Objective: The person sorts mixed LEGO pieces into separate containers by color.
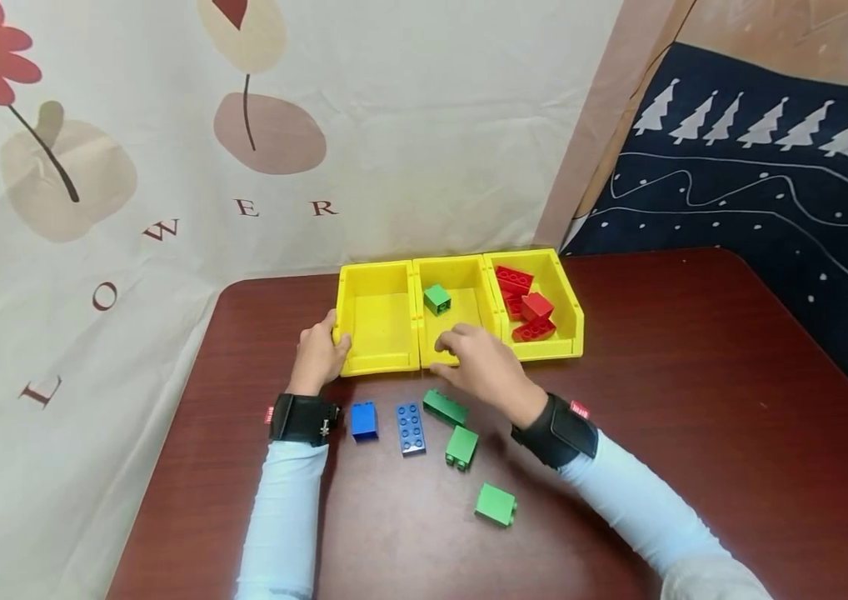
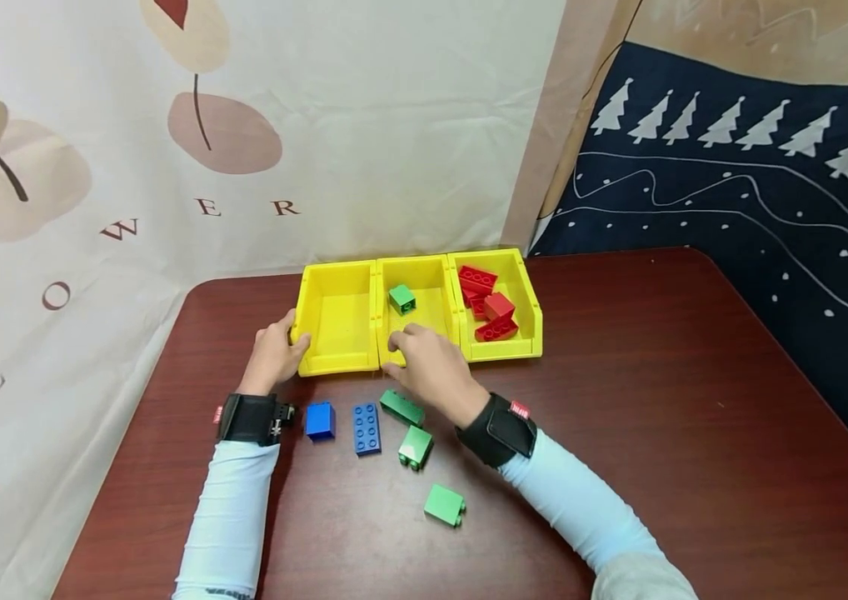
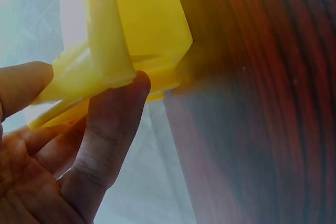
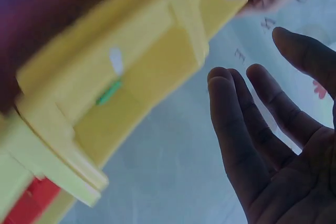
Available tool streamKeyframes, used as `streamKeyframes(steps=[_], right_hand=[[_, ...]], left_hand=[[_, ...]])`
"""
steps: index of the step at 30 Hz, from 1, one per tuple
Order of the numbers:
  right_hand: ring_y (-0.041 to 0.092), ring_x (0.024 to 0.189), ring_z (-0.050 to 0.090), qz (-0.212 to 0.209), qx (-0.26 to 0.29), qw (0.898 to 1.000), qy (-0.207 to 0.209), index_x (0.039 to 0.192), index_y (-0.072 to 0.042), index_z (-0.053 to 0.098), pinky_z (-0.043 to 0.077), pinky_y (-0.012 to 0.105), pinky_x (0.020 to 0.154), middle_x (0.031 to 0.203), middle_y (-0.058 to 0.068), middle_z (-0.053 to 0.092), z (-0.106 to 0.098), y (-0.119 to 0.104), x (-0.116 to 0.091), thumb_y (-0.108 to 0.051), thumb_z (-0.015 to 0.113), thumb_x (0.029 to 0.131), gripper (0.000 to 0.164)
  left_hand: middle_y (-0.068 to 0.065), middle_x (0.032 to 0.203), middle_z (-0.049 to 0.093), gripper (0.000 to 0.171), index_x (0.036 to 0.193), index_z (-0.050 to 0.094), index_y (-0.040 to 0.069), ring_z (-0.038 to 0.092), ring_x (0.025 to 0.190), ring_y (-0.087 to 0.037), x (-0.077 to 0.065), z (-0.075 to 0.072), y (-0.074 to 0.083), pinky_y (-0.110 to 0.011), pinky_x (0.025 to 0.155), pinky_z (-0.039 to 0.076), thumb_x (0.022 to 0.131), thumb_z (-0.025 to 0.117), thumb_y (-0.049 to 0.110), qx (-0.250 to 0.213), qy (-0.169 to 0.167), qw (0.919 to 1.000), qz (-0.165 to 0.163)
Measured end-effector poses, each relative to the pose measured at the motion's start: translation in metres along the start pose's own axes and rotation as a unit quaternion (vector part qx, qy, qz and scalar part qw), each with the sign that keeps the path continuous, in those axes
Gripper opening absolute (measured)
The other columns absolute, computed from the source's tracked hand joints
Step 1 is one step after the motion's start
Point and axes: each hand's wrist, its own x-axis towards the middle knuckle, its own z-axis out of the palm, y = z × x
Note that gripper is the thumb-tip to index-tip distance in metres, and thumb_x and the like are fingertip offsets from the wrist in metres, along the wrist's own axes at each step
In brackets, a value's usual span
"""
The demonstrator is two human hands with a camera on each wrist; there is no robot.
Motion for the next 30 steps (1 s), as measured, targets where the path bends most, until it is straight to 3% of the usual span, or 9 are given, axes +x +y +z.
streamKeyframes(steps=[5, 12, 14, 19, 30], right_hand=[[0.02, 0.076, 0.064, -0.019, -0.004, 1.0, -0.015, 0.096, -0.005, 0.073, 0.056, 0.032, 0.066, 0.089, 0.009, 0.068, 0.016, 0.0, -0.019, -0.022, 0.082, 0.079, 0.025], [0.017, 0.075, 0.062, 0.003, -0.012, 0.997, -0.07, 0.091, -0.01, 0.072, 0.055, 0.032, 0.062, 0.087, 0.004, 0.065, 0.033, 0.001, -0.033, -0.023, 0.083, 0.078, 0.022], [0.018, 0.075, 0.062, 0.007, -0.013, 0.997, -0.075, 0.091, -0.01, 0.071, 0.055, 0.033, 0.062, 0.088, 0.004, 0.065, 0.039, 0.002, -0.036, -0.021, 0.083, 0.077, 0.021], [0.02, 0.078, 0.066, 0.01, -0.011, 0.998, -0.054, 0.093, -0.011, 0.07, 0.056, 0.035, 0.065, 0.09, 0.004, 0.068, 0.046, 0.005, -0.041, -0.017, 0.083, 0.078, 0.02], [0.019, 0.074, 0.065, 0.01, -0.006, 0.999, -0.043, 0.09, -0.012, 0.069, 0.055, 0.035, 0.062, 0.087, 0.002, 0.066, 0.046, 0.005, -0.042, -0.018, 0.082, 0.079, 0.018]], left_hand=[[-0.025, 0.137, 0.049, 0.061, 0.156, 0.022, 0.005, 0.056, 0.101, -0.035, -0.002, 0.0, 0.0, -0.041, 0.087, 0.051, 0.102, 0.047, 0.02, -0.004, -0.001, 1.0, 0.004], [-0.025, 0.121, 0.055, 0.058, 0.155, 0.025, 0.004, 0.057, 0.093, -0.034, 0.0, 0.001, -0.001, -0.038, 0.081, 0.05, 0.102, 0.047, 0.018, -0.002, 0.01, 0.9998, 0.016], [-0.025, 0.123, 0.055, 0.058, 0.155, 0.026, 0.004, 0.057, 0.094, -0.034, 0.0, 0.001, -0.001, -0.039, 0.082, 0.051, 0.102, 0.047, 0.018, -0.002, 0.009, 0.9999, 0.014], [-0.025, 0.132, 0.052, 0.059, 0.155, 0.025, 0.004, 0.057, 0.099, -0.035, 0.0, 0.001, 0.001, -0.041, 0.087, 0.051, 0.102, 0.048, 0.018, 0.001, 0.002, 0.9999, 0.01], [-0.023, 0.117, 0.057, 0.057, 0.154, 0.029, 0.007, 0.057, 0.094, -0.034, 0.0, 0.001, 0.001, -0.041, 0.084, 0.052, 0.102, 0.049, 0.019, -0.003, 0.011, 0.9999, 0.012]])
